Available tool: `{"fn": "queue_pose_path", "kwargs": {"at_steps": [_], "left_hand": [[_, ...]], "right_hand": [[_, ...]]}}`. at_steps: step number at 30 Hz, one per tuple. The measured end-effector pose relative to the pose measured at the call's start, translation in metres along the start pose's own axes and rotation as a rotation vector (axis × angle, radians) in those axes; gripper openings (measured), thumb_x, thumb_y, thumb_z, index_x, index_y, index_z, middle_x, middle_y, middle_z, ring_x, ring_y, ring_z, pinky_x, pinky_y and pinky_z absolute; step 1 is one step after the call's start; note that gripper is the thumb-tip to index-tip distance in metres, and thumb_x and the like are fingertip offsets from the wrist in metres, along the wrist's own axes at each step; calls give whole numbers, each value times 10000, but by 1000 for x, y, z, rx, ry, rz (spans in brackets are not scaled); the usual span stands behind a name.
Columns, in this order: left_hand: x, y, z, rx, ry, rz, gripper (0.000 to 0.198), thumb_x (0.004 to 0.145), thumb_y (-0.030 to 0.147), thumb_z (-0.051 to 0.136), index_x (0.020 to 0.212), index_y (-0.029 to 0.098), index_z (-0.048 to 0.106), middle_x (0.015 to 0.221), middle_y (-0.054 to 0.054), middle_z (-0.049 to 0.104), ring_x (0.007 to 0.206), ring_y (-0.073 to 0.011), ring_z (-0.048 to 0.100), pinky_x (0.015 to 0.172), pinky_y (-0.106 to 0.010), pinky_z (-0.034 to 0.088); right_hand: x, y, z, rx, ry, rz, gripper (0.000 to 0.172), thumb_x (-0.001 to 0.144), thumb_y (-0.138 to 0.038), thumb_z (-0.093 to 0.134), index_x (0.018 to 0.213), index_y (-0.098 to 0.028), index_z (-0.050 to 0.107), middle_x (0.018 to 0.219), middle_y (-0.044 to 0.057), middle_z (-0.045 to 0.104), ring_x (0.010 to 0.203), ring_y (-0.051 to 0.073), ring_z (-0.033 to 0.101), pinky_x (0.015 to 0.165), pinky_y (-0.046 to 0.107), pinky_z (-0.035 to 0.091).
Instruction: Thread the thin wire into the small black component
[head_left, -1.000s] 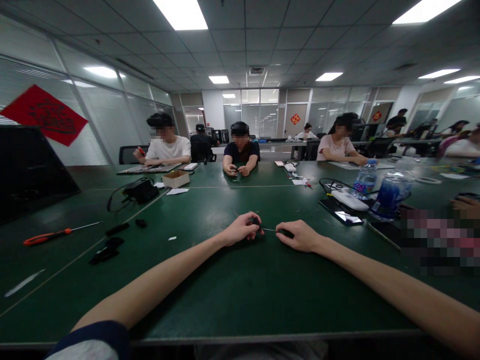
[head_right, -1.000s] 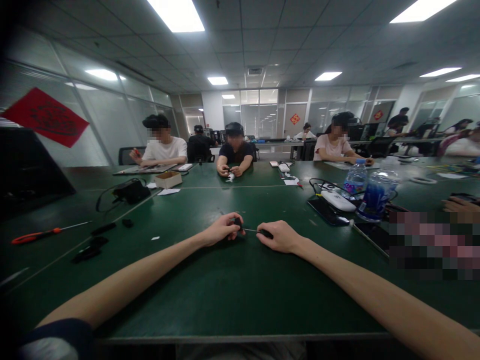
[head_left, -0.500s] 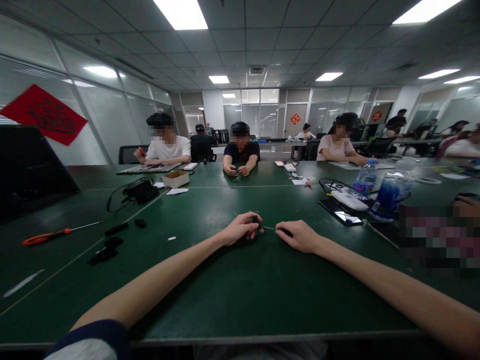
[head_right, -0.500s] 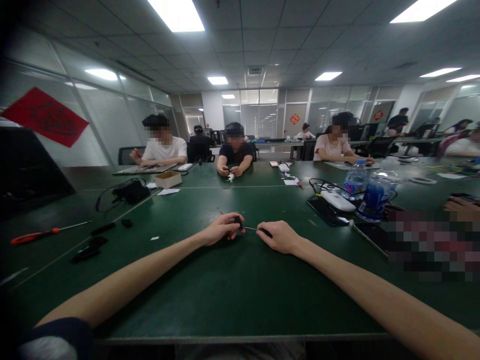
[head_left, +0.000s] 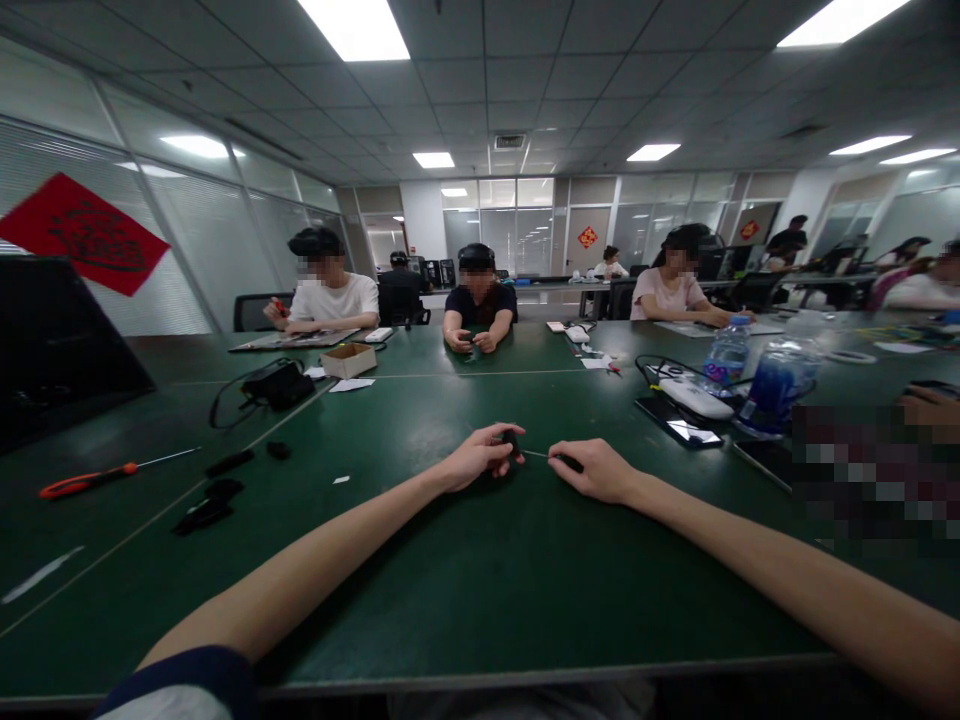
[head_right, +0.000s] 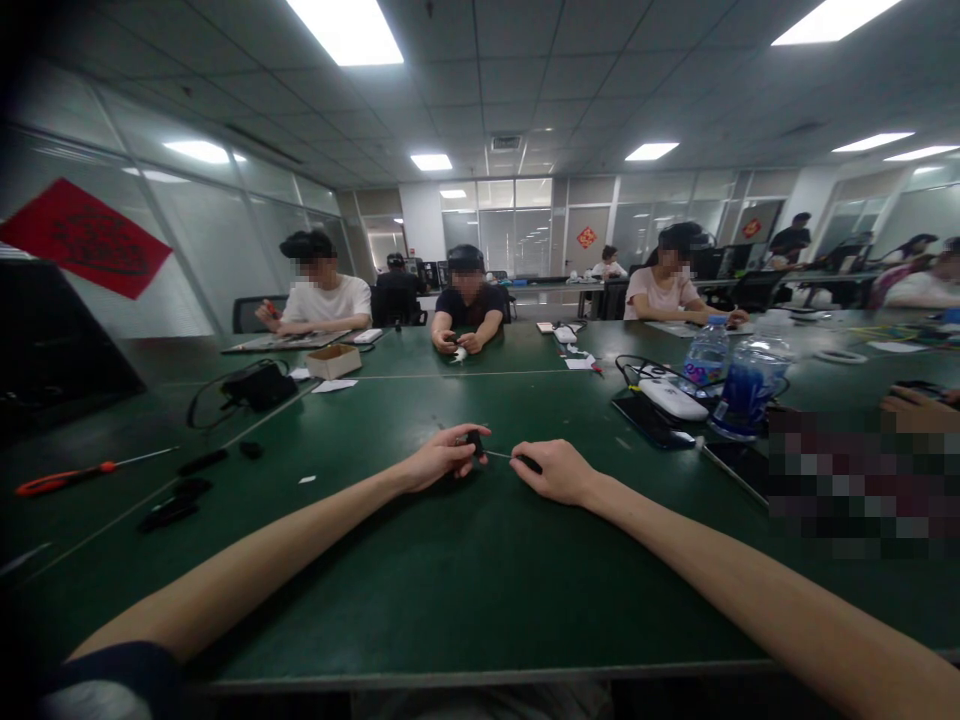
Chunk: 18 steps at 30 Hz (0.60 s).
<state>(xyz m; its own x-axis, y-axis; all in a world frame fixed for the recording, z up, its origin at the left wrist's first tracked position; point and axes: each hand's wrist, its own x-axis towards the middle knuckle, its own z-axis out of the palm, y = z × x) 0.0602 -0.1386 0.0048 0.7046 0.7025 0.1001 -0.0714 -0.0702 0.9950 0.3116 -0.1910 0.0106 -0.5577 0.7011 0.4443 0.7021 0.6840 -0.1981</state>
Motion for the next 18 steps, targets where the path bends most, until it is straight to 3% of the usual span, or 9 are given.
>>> {"fn": "queue_pose_path", "kwargs": {"at_steps": [18], "left_hand": [[0, -1, 0, 70, 6, 26, 458, 836, 319, 536, 1256, 162, 442, 901, -101, 616, 561, -88, 516, 501, -207, 349]], "right_hand": [[0, -2, 0, -52, -19, -56, 270, 917, -356, 430, 1063, -214, 607, 871, 37, 672, 738, 153, 613, 709, 260, 444]]}}
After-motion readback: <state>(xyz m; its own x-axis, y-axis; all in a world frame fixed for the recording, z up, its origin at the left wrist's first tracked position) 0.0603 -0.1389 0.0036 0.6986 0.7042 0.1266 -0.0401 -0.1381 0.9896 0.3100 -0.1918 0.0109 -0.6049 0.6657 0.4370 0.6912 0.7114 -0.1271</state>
